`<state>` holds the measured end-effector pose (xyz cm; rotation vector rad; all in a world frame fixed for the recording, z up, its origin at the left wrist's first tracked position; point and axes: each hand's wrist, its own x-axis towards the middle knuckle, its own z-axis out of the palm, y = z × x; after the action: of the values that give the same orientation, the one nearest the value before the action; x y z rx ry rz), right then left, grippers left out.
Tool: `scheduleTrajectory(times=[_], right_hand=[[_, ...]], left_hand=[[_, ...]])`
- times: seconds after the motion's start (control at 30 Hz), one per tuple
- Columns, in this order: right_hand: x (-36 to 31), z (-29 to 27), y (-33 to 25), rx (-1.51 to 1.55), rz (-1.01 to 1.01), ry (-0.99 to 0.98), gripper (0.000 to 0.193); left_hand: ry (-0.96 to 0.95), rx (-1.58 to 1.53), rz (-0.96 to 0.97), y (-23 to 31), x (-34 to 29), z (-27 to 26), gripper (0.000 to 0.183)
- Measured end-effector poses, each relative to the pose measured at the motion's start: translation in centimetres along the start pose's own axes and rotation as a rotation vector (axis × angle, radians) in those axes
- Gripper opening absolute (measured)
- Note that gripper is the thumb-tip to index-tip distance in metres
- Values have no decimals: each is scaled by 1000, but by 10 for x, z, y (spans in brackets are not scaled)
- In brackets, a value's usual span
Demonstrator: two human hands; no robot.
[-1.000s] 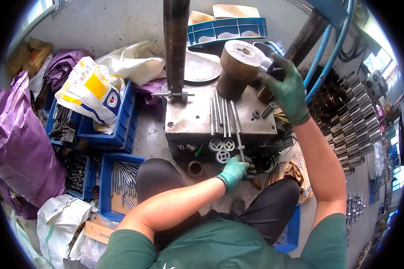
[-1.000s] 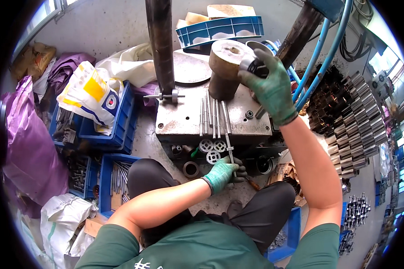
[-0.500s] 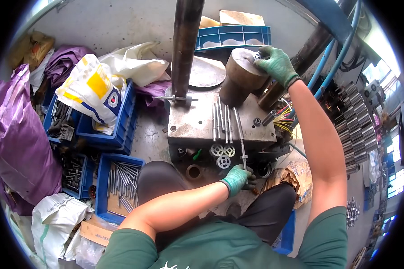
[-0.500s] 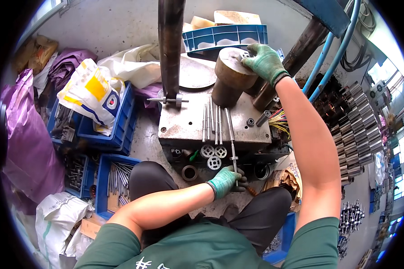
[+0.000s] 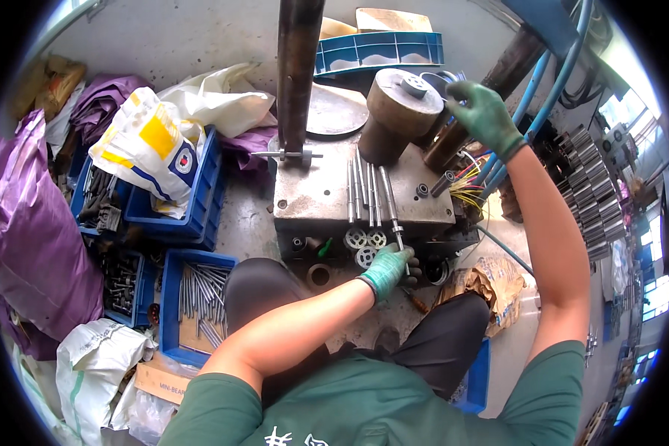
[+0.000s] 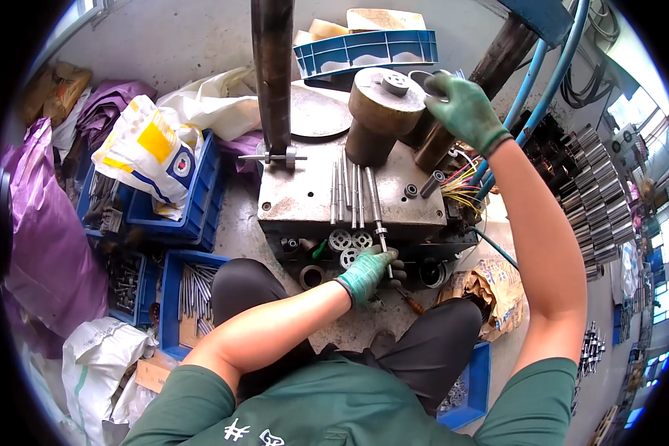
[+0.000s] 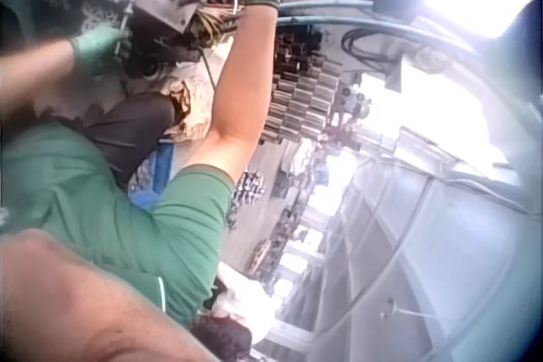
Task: The person fits bearings onto metal shafts by hand, places each shaft into a press machine, operates the lever to press the components together, and sets the assembled shafts aside.
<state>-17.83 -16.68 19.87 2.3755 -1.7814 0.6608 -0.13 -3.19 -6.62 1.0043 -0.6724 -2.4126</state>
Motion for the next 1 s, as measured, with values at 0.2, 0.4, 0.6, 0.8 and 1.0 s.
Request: scheduleTrajectory(times=[0.2,0.4,0.6,0.8,1.0], right_hand=[[-127,-61,9,-189,-110,-251,22],[-259,-118,13,-356,102,-338,20],[-332,-130,15,-331,364,-438,26],[-348,-125,20,-224,181,202,21],[-349,-132,53,-229,-46,637,36]], left_hand=[[27,-44,80,1,18,-8,27],[-44,116,198,-2,33,-12,24],[-26,144,267,-3,12,-9,22],[56,531,767,21,-15,-4,26],[-63,606,1240,128,-47,31,72]])
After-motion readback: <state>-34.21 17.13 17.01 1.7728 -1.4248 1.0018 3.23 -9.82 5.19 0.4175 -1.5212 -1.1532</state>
